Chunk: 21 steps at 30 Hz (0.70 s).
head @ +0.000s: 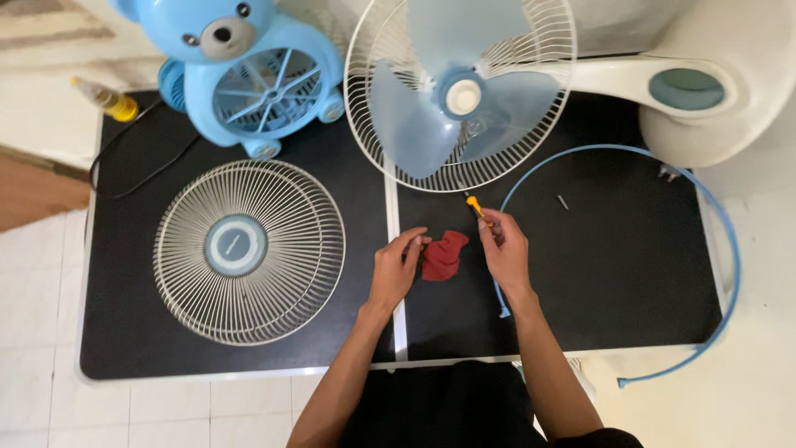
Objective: The person assembles a pedestal fan by attaching the front grille, installing the fan blade, and securing it with a nut. They wipe the central hub with a cloth and then attach the rear grille to complete the assembly.
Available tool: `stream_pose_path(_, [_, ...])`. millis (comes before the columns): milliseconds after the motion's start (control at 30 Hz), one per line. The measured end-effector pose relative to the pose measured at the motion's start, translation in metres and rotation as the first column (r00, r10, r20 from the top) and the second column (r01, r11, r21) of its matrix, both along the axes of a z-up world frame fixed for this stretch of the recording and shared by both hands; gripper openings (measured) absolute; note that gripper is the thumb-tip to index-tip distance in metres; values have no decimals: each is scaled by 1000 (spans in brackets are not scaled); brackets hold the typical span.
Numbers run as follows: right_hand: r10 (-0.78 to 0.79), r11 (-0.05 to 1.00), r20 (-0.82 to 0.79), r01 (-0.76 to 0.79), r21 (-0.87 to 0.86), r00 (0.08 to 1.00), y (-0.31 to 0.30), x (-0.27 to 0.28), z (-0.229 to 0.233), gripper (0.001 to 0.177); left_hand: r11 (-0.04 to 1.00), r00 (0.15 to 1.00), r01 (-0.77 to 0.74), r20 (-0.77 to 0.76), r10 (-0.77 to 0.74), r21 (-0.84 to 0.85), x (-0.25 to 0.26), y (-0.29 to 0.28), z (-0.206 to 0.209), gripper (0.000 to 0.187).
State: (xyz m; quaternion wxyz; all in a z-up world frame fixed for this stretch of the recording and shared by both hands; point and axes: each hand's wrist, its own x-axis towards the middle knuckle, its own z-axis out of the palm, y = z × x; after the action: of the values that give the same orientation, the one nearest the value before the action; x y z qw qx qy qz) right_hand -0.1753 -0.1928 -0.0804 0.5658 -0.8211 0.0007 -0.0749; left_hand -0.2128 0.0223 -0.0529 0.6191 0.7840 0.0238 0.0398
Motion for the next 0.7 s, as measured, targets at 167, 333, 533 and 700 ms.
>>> stream_pose_path(167, [114,993,-17,-114,7,993,29,13,0,25,996,995,-83,48,83,18,-12,19,8,22])
stream_pose_path(333, [256,967,58,-256,-12,965,65,26,3,25,978,977,-205,63,202,45,-25,48,22,22])
stream_pose_path(533, [361,932,43,-362,20,931,120,34,7,29,885,882,-458,165,441,81,-50,122,36,21])
stream_pose_path(700, [452,892,38,-451,-42,891,159,34,2,36,657,664,-747,147,733,99,-77,218,27,23])
